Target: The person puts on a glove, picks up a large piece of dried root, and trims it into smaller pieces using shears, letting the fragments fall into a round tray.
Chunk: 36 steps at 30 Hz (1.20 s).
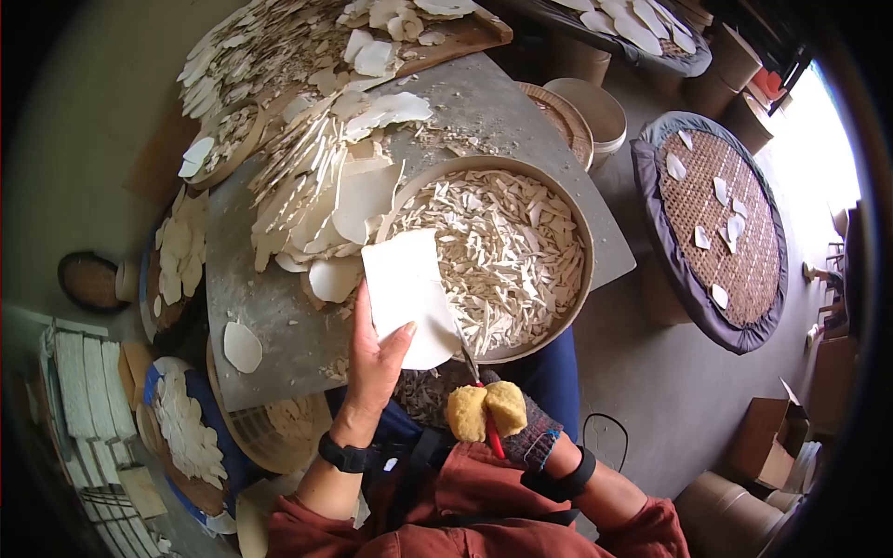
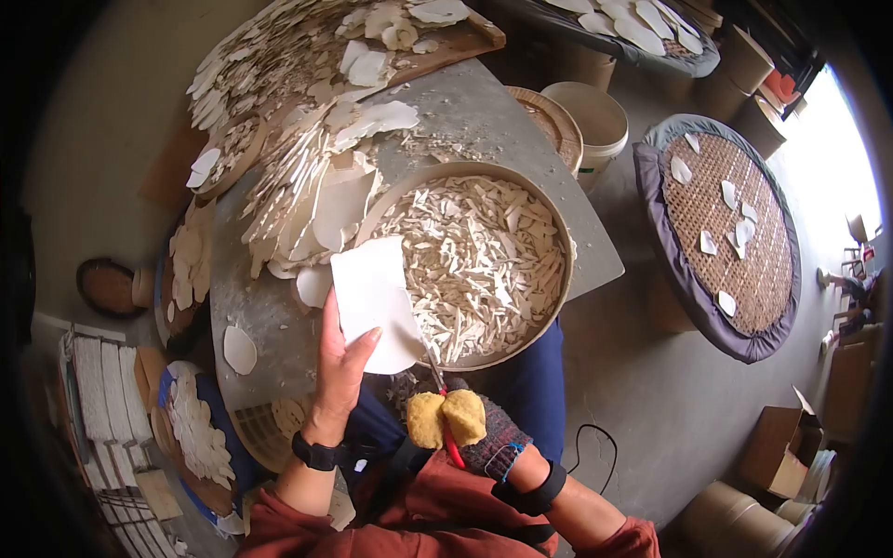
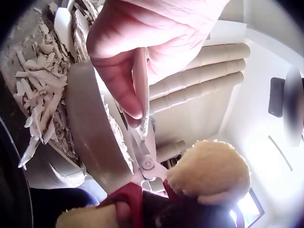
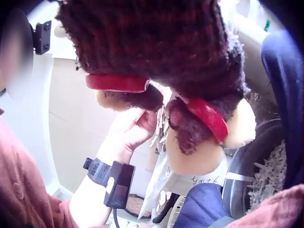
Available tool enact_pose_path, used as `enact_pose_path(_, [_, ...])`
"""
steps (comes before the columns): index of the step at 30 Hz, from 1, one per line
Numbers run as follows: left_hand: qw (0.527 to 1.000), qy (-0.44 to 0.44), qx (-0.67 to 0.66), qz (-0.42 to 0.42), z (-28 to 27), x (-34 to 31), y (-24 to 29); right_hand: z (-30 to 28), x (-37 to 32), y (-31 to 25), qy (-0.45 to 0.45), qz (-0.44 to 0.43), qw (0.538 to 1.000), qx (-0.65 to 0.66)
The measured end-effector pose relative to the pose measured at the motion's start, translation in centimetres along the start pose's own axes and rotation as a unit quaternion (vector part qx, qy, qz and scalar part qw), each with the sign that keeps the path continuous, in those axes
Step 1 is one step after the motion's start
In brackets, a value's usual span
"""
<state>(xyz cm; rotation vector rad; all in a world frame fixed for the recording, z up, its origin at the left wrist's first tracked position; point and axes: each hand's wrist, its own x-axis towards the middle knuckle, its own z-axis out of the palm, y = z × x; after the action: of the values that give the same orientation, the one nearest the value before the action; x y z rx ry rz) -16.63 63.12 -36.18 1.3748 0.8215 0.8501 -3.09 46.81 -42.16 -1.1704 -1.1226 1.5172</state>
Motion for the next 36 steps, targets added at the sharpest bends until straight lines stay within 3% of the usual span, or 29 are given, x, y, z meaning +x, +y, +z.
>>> enact_pose_path(2, [0.999,-0.018,-0.025,-0.026,-0.2,0.5,-0.6,-0.8,-0.5,-1.5,-0.023,-0.073,0.971,-0.225])
enact_pose_path(4, [0.999,-0.007,-0.038,-0.032,0.1,0.5,-1.0,0.0,-0.6,1.4,-0.022,-0.008,1.0,0.007])
enact_pose_path(5, [0.998,-0.001,-0.044,-0.036,0.3,0.4,-1.0,0.4,-0.3,1.3,-0.022,0.025,0.992,0.124])
enact_pose_path(8, [0.997,-0.012,-0.057,-0.055,0.6,0.5,0.0,0.2,-0.7,-0.4,0.023,-0.012,0.999,0.031])
enact_pose_path(11, [0.997,-0.06,-0.029,-0.034,0.8,0.0,0.2,-0.5,-0.5,-1.1,0.01,-0.081,0.984,-0.159])
enact_pose_path(15, [0.998,-0.023,-0.042,-0.033,0.8,-0.6,-0.5,0.0,-0.5,-1.0,0.035,-0.022,0.999,0.003])
enact_pose_path(21, [0.997,-0.029,-0.053,-0.048,1.2,-0.6,-0.4,-0.2,-0.6,-1.4,0.07,-0.044,0.994,-0.07])
enact_pose_path(24, [0.987,-0.025,-0.098,-0.127,0.4,-1.2,-0.9,-0.4,-0.7,-1.6,0.103,-0.041,0.994,-0.021])
enact_pose_path(26, [0.975,-0.085,-0.119,-0.167,-1.7,-0.8,0.0,-0.8,-1.2,-1.7,0.107,-0.057,0.992,-0.044])
enact_pose_path(27, [0.967,-0.114,-0.129,-0.188,-2.3,-0.6,0.6,-1.0,-1.5,-0.4,0.038,-0.011,0.987,0.153])
enact_pose_path(28, [0.977,-0.068,-0.133,-0.152,-2.0,-0.4,1.7,-1.2,-1.7,0.9,-0.008,0.058,0.939,0.338])
enact_pose_path(29, [0.987,-0.112,-0.089,-0.077,-2.9,0.4,1.9,-1.2,-1.8,1.3,-0.063,0.053,0.743,0.665])
enact_pose_path(30, [0.993,-0.09,-0.071,-0.032,-2.9,1.1,2.0,-1.2,-1.7,1.7,-0.148,0.065,0.625,0.764])
enact_pose_path(33, [0.991,-0.026,0.073,0.108,-3.9,2.6,0.2,0.3,-2.4,2.6,-0.139,0.094,0.618,0.768])
enact_pose_path(34, [0.978,-0.008,0.135,0.157,-4.3,2.9,-0.6,0.6,-2.4,1.6,-0.16,0.022,0.682,0.713])
enact_pose_path(36, [0.972,0.019,0.151,0.178,-3.9,2.9,-0.4,1.2,-3.0,2.3,-0.143,0.057,0.684,0.713])
